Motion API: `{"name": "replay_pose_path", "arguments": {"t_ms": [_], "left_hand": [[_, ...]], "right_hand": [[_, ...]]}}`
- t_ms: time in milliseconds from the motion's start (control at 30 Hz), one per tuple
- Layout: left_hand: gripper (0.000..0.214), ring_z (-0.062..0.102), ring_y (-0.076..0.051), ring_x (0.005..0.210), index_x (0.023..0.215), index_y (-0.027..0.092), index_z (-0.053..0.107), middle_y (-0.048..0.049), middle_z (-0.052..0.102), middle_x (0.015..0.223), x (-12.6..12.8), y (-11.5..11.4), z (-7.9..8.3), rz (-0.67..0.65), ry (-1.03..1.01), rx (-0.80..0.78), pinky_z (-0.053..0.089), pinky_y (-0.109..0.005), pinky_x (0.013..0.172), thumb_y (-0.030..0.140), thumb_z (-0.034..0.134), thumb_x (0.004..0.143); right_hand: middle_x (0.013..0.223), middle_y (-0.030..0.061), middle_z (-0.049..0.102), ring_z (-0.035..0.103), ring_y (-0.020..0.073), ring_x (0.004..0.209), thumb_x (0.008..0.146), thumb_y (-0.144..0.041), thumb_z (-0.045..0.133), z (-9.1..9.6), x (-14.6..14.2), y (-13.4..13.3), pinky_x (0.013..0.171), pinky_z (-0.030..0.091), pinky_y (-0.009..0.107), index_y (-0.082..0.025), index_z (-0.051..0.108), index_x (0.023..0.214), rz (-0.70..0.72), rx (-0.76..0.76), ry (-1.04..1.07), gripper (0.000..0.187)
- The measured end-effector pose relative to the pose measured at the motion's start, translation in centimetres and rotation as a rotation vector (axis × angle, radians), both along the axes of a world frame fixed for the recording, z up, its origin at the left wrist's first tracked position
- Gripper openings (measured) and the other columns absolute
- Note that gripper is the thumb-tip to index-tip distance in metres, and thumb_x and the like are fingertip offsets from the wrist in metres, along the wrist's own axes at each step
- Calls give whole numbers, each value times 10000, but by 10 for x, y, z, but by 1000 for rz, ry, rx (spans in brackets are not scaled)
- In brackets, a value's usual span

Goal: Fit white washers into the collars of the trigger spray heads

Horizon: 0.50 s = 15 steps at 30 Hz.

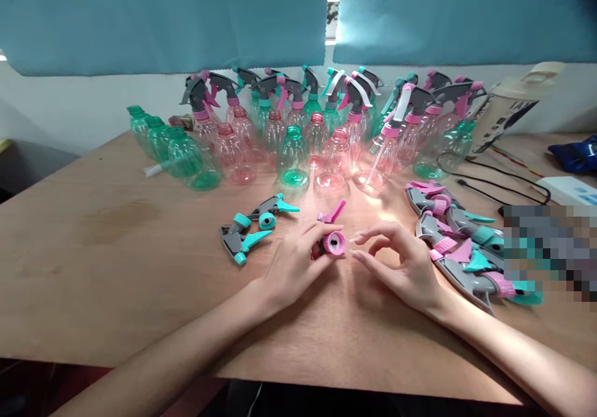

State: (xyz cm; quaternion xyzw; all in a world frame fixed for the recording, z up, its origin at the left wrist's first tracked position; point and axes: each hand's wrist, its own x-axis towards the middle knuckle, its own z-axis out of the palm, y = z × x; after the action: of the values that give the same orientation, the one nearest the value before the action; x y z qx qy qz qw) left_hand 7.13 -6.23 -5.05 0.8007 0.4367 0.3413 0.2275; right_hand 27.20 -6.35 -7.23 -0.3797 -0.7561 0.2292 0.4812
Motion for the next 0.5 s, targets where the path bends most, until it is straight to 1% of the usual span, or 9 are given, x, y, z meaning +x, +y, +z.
{"name": "replay_pose_path", "arguments": {"t_ms": [100, 133, 167, 200, 267, 300, 367, 400, 500], "left_hand": [[341, 608, -118, 669, 1165, 196, 574, -2, 688, 903, -14, -2, 12, 118, -5, 57, 486, -228, 614, 167, 656, 836], [330, 609, -113, 651, 1150, 195, 577, 2, 692, 891, -22, -2, 18, 155, -3, 90, 490, -224, 603, 172, 661, 831], [258, 612, -113, 656, 1084, 192, 601, -1, 696, 901, -30, -2, 24, 197, 11, 137, 494, -224, 602, 175, 656, 833], [219, 624, -120, 686, 1054, 197, 615, -6, 698, 923, -40, -2, 31, 245, 33, 183, 503, -229, 617, 187, 652, 839], [235, 634, -142, 784, 1087, 217, 627, -17, 696, 974, -61, 0, 43, 275, 103, 294, 518, -243, 658, 218, 646, 852], [246, 628, -159, 863, 1106, 231, 632, -28, 687, 1054, -71, 2, 47, 248, 147, 348, 525, -250, 680, 232, 639, 860], [245, 588, -200, 1002, 1119, 250, 647, -38, 656, 1168, -90, 6, 52, 197, 269, 375, 533, -301, 767, 264, 618, 876], [255, 578, -209, 1021, 1139, 255, 645, -41, 647, 1184, -98, 7, 53, 169, 326, 357, 529, -331, 808, 263, 596, 889], [283, 567, -225, 1069, 1180, 272, 635, -49, 621, 1216, -114, 7, 49, 66, 482, 220, 504, -389, 891, 259, 537, 914]], "right_hand": [[917, 25, 627, 641, 134, 655, 833, -277, 680, -2, -1, 0, 591, 546, 304, -216, 547, 990, 1, -10, 16, 214], [917, 25, 618, 641, 135, 662, 837, -282, 675, -3, -1, 1, 588, 547, 300, -216, 544, 989, 4, -22, 17, 211], [914, 26, 610, 639, 133, 659, 841, -289, 670, -3, -1, 2, 582, 546, 295, -214, 541, 986, 6, -35, 14, 208], [913, 27, 604, 635, 129, 651, 844, -299, 666, -4, -1, 2, 571, 542, 288, -212, 541, 984, 5, -52, 5, 207], [925, 36, 599, 628, 123, 635, 849, -322, 656, -6, -1, 3, 537, 530, 270, -207, 541, 976, 7, -89, -21, 206], [930, 41, 598, 625, 121, 631, 852, -333, 650, -8, -2, 4, 522, 524, 263, -204, 543, 970, 11, -103, -36, 205], [910, 43, 603, 621, 123, 624, 861, -342, 635, -9, -2, 5, 507, 514, 256, -198, 548, 955, 29, -122, -70, 193], [874, 37, 605, 617, 125, 617, 864, -340, 628, -10, -2, 5, 508, 511, 256, -195, 551, 948, 46, -128, -90, 184], [724, 0, 585, 593, 130, 582, 874, -328, 612, -10, -1, 6, 521, 496, 265, -190, 563, 940, 87, -134, -148, 161]]}}
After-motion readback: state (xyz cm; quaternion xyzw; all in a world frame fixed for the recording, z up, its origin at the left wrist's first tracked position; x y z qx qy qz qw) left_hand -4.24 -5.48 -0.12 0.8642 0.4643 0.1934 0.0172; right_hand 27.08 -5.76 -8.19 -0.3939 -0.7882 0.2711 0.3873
